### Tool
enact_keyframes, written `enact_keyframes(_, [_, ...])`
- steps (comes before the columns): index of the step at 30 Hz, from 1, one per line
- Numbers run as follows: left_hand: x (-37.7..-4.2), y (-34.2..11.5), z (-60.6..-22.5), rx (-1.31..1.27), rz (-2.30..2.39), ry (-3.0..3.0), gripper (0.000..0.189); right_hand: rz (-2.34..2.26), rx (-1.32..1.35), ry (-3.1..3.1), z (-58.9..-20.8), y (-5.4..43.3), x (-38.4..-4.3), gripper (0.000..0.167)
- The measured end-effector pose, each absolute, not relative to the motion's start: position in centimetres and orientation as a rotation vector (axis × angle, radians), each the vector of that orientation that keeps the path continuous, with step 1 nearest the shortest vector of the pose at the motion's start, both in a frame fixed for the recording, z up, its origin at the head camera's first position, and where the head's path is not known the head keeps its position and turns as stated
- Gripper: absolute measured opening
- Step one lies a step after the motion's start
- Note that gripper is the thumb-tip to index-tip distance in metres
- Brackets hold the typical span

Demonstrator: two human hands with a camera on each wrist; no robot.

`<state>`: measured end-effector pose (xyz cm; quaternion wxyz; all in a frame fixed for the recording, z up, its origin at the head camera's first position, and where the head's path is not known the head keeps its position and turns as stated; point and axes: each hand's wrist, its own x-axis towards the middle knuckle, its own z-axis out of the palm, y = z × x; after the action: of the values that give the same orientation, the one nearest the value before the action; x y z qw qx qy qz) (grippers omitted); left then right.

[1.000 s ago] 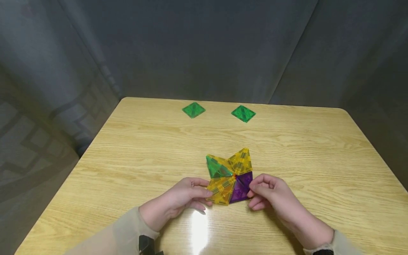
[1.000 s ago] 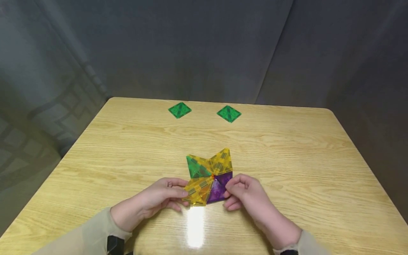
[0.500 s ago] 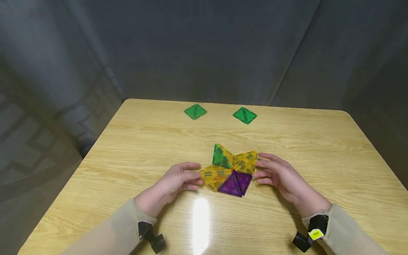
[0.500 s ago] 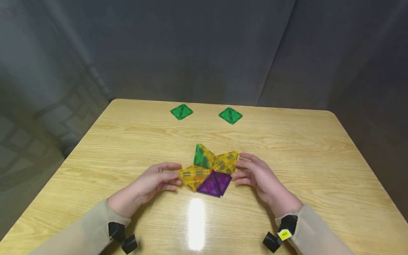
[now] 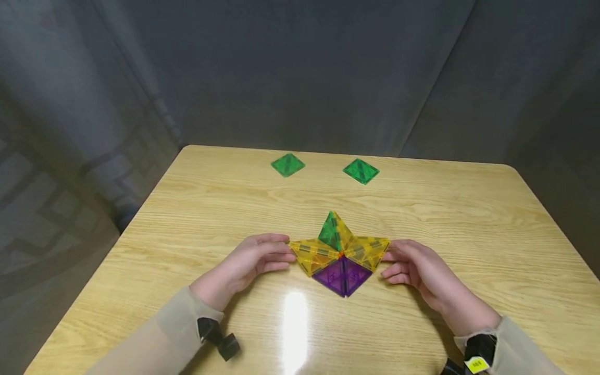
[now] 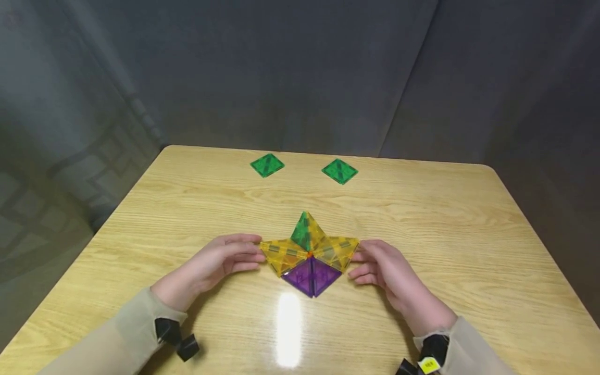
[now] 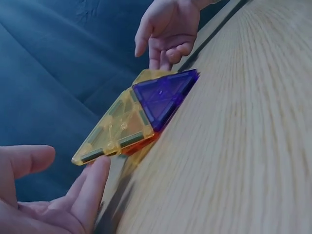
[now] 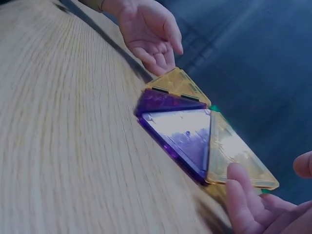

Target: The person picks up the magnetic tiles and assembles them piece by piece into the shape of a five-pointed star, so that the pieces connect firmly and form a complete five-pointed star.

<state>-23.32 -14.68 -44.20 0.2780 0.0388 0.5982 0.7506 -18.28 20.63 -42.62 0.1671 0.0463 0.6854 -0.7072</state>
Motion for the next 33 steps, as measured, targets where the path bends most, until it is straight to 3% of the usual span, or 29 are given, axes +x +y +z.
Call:
enact_keyframes(7, [-24.1, -16.1, -42.7, 0.178, 1.974, 1.685, 0.053, -1.902, 0.108, 2.087, -41.7, 21.9, -19.1, 0.063])
enact_keyframes(14, [-28.5, -20.3, -34.9, 0.259, 2.115, 1.900, 0.056, -2.234, -0.062, 2.009, -35.6, 23.3, -23.9, 0.041])
enact_keyframes(18, [-31.9, -21.3, -29.8, 0.234, 2.228, 1.923, 0.066, -2.249, -0.146, 1.992, -30.6, 21.1, -27.9, 0.059])
enact_keyframes(21, [-34.7, -20.4, -28.4, 0.072, 2.155, 2.010, 0.070, -2.166, -0.102, 2.002, -28.9, 18.2, -31.5, 0.070])
enact_keyframes(27, [-40.1, -16.0, -30.9, -0.112, 1.778, 2.215, 0.075, -1.970, 0.009, 1.989, -32.3, 13.1, -38.6, 0.066])
enact_keyframes(33, [-42.8, -11.8, -35.0, -0.159, 1.512, 2.257, 0.081, -1.823, 0.111, 1.964, -38.2, 11.0, -41.6, 0.072])
